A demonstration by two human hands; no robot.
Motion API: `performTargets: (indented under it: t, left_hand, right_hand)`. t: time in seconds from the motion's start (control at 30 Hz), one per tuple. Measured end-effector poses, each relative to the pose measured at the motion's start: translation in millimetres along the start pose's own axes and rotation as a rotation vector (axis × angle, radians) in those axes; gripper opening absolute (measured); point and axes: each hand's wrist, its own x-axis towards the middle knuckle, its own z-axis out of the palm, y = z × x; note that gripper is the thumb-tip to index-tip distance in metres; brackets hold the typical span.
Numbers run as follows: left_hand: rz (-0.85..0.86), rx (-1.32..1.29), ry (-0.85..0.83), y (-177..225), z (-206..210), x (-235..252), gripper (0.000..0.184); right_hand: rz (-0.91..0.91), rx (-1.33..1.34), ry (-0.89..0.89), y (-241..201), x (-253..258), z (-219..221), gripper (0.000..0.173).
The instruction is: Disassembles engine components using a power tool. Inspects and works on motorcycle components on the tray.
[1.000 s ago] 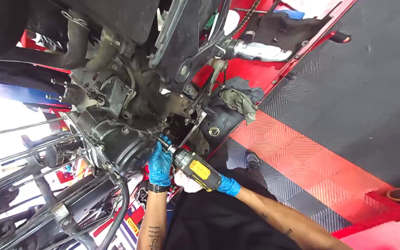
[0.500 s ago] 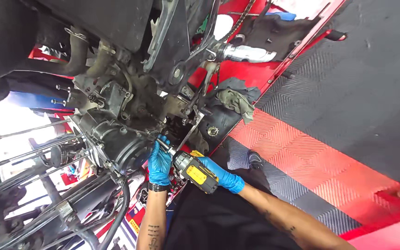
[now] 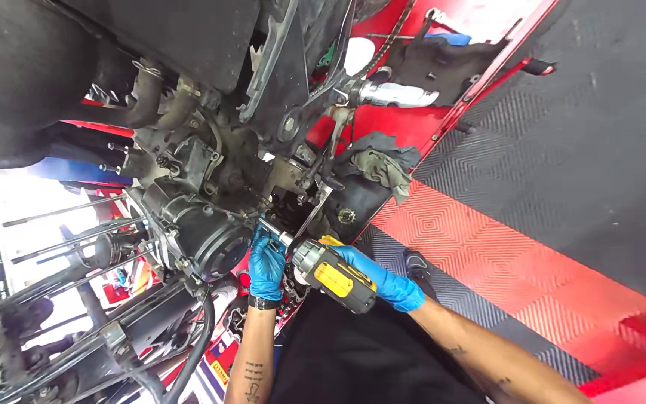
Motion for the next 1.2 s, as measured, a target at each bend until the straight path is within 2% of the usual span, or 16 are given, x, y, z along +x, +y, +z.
performTargets:
  t: [0.17,0.33,0.5,0.6,0.67,0.7,0.77,0.8,0.9,0.93,1.07,1.2]
  left_hand:
    - [0.026,-0.044,0.033,3.8,5.2,-0.6,0.026]
    - [0.024,-0.027,0.086,3.2,10.1,-1.1,0.024]
    - [0.028,-0.042,0.071,3.9,10.1,-2.2,0.028]
    - [0.01,-0.097,0.04,5.3,15.4,-1.6,0.031]
    - [-0.002,-0.107,0.056,5.5,19.6,-2.3,0.034]
    - [-0.007,-0.118,0.049,5.7,20.4,-2.9,0.034]
    - [-0.03,-0.179,0.006,6.9,23.6,-3.9,0.033]
    - [-0.032,-0.19,-0.009,7.6,25.3,-4.7,0.032]
    - [-0.01,-0.169,-0.034,8.8,28.5,-7.1,0.031]
    - [0.002,-0.156,-0.036,8.9,28.8,-7.8,0.029]
    - [-0.019,-0.22,-0.083,9.0,32.5,-9.3,0.024]
    - [-0.02,-0.276,-0.143,8.7,38.0,-12.3,0.026]
  right_hand:
    - [-0.057,0.039,-0.036,-2.9,19.0,11.3,0.021]
    - [-0.04,0.013,0.002,0.1,17.1,15.4,0.021]
    - [-0.039,0.163,-0.025,-10.3,17.5,22.1,0.022]
    - [0.071,0.334,0.057,-46.0,12.7,37.1,0.013]
    - [0.131,0.362,0.137,-50.1,13.9,44.8,0.014]
    - [0.082,0.352,0.131,-43.1,12.6,45.4,0.013]
    - [-0.145,0.237,0.07,-24.1,8.6,41.0,0.025]
    - [-0.178,0.211,0.066,-23.6,8.3,40.8,0.027]
    - [0.055,0.286,0.121,-45.8,13.1,44.0,0.01]
    - [0.099,0.241,0.116,-41.4,14.2,41.9,0.011]
    - [0.124,0.129,0.076,-31.3,14.4,29.1,0.013]
    - [0.115,0.207,0.046,-29.5,6.6,26.2,0.013]
